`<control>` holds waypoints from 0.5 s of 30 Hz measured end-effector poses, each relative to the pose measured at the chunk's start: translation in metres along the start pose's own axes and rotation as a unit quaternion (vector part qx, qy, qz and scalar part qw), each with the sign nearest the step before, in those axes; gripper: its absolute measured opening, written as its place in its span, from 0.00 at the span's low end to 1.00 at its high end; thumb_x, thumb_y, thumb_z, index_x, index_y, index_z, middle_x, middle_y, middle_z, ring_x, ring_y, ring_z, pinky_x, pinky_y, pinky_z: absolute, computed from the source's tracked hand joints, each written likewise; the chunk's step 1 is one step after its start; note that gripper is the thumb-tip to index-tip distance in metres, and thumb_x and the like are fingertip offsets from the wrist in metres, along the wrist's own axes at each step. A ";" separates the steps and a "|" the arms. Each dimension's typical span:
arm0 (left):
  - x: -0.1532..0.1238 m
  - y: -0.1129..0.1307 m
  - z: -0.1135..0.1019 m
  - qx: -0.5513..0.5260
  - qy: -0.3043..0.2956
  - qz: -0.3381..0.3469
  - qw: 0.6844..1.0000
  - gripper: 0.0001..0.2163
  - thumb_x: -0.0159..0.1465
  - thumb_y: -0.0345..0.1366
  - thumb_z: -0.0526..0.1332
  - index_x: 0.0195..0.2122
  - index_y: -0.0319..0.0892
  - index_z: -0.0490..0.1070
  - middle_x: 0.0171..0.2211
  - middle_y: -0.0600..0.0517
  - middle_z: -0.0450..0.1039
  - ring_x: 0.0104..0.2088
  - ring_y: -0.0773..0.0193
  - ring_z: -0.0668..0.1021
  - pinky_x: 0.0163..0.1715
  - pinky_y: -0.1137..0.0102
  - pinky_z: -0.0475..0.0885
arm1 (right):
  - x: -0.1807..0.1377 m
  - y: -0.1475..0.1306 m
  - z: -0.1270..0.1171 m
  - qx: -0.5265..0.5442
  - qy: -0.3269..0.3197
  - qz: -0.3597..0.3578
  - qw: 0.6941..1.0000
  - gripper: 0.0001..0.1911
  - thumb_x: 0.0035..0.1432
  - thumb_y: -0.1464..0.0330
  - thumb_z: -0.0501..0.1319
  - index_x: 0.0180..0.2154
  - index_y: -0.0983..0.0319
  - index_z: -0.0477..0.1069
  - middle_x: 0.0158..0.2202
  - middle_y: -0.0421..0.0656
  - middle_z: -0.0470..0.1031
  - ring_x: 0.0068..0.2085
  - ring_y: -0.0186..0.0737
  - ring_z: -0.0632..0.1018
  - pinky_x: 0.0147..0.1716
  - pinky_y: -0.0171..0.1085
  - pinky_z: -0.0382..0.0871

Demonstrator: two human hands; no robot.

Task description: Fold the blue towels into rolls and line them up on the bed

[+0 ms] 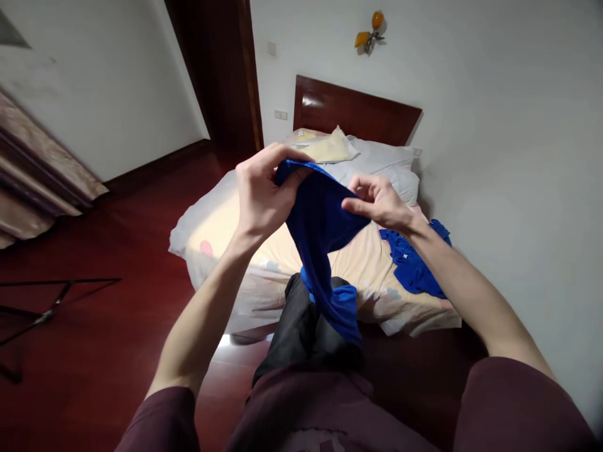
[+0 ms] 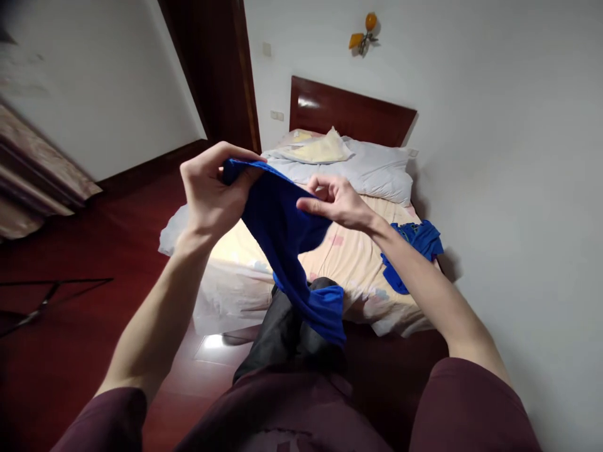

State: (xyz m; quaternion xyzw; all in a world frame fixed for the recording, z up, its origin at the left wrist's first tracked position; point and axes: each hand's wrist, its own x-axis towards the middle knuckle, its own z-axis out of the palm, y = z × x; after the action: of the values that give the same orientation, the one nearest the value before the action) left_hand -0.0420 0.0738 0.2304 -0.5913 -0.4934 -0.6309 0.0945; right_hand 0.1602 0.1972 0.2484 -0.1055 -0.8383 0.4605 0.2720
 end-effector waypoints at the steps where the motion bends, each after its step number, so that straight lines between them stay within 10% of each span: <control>1: -0.001 -0.003 -0.006 0.007 -0.007 -0.008 1.000 0.11 0.72 0.42 0.61 0.42 0.42 0.78 0.40 0.54 0.82 0.44 0.64 0.82 0.42 0.66 0.77 | -0.002 0.004 0.006 0.017 -0.034 0.016 0.999 0.29 0.47 0.49 0.79 0.29 0.60 0.65 0.25 0.34 0.66 0.26 0.30 0.70 0.26 0.31 0.65; 6: -0.006 -0.037 -0.030 0.065 0.055 -0.035 0.996 0.11 0.71 0.43 0.62 0.43 0.42 0.80 0.39 0.55 0.83 0.40 0.66 0.82 0.36 0.68 0.75 | -0.006 0.055 0.040 0.037 -0.111 0.076 0.990 0.19 0.46 0.60 0.76 0.30 0.62 0.71 0.28 0.36 0.72 0.30 0.32 0.73 0.29 0.31 0.67; 10: -0.019 -0.078 -0.062 0.171 0.107 -0.028 0.979 0.11 0.68 0.41 0.64 0.40 0.39 0.81 0.36 0.54 0.82 0.38 0.64 0.82 0.33 0.65 0.71 | -0.004 0.110 0.054 0.051 0.016 0.143 0.988 0.19 0.46 0.57 0.74 0.31 0.61 0.70 0.27 0.36 0.72 0.27 0.31 0.73 0.24 0.30 0.64; 15: -0.040 -0.110 -0.082 0.282 -0.032 -0.085 0.955 0.22 0.72 0.51 0.57 0.49 0.36 0.80 0.47 0.45 0.81 0.54 0.50 0.81 0.47 0.54 0.72 | 0.005 0.118 0.055 0.073 0.186 0.140 0.970 0.25 0.42 0.53 0.78 0.33 0.59 0.69 0.26 0.36 0.72 0.24 0.33 0.71 0.21 0.32 0.63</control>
State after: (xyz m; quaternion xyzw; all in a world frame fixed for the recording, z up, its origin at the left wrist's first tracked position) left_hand -0.1609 0.0494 0.1559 -0.5162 -0.7027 -0.4524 0.1872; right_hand 0.1169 0.2253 0.1290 -0.2859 -0.7137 0.5263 0.3631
